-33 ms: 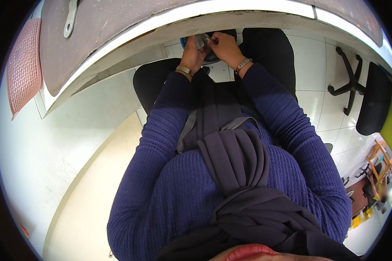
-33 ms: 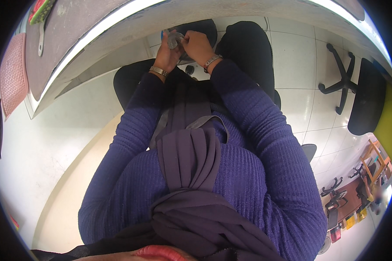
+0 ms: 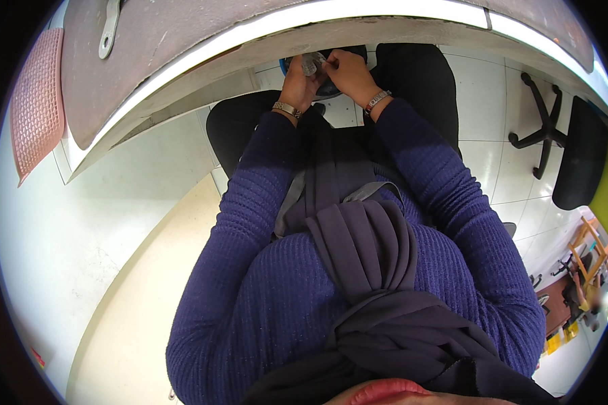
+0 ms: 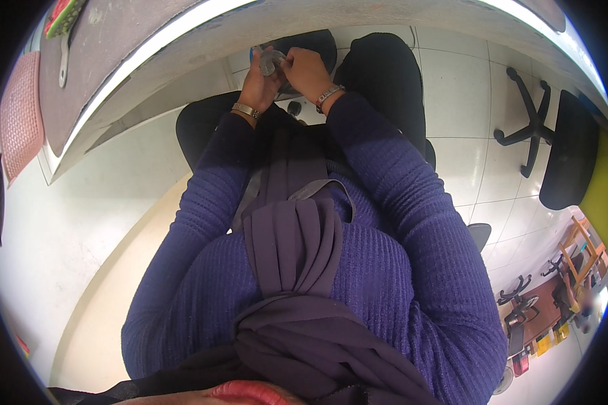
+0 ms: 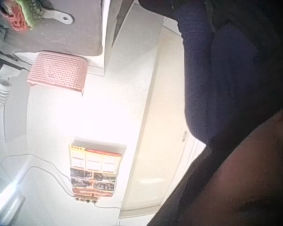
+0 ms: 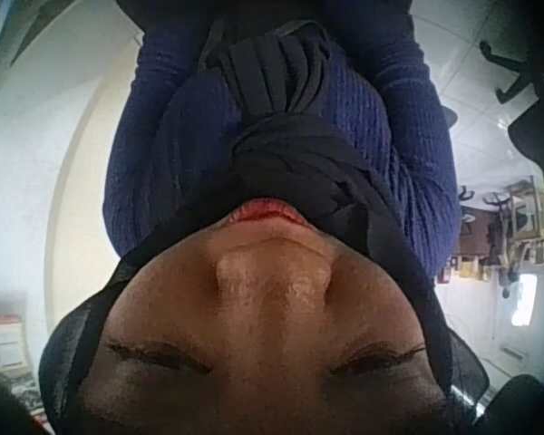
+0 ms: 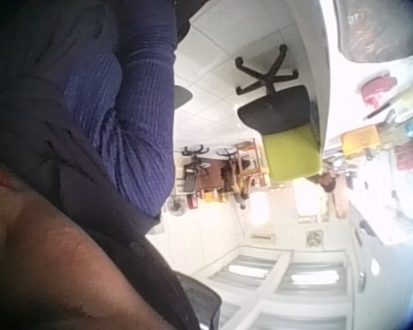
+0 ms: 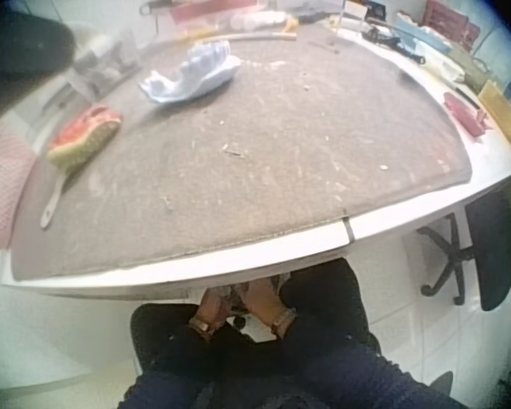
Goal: The person uses a marker to draw lines on a blue dental cast. They handle a pink dental impression and use a tool to scrape it while holding it over a container.
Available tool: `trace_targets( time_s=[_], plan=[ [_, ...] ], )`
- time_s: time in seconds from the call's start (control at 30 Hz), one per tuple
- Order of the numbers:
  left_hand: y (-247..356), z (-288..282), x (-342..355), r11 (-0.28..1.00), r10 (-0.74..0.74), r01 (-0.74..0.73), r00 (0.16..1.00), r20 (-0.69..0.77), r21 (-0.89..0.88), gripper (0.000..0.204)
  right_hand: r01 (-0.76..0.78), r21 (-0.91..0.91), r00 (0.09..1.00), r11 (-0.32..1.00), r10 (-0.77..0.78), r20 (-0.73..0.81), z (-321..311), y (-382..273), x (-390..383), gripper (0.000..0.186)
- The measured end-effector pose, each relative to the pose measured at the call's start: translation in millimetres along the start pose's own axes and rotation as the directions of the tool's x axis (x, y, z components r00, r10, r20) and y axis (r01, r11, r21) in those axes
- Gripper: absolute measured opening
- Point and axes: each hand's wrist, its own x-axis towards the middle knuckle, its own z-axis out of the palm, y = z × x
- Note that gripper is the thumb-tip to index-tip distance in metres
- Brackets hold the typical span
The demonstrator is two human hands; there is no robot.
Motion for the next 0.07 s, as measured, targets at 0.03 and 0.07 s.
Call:
trace_targets(
  time_s=[0.03, 0.07],
  plan=[
    [0.0, -0.2, 0.0, 1.000, -0.004, 0.004, 1.000, -0.004, -0.003, 0.074, -0.001, -0.002, 1.000, 1.000, 0.001, -0.002, 1.2, 1.7, 0.5, 0.016],
    [0.0, -0.2, 0.4, 1.000, -0.002, 0.002, 1.000, -0.004, 0.003, 0.074, -0.001, 0.009, 1.000, 1.000, 0.001, -0.005, 2.6, 3.3, 1.3, 0.017]
  ],
)
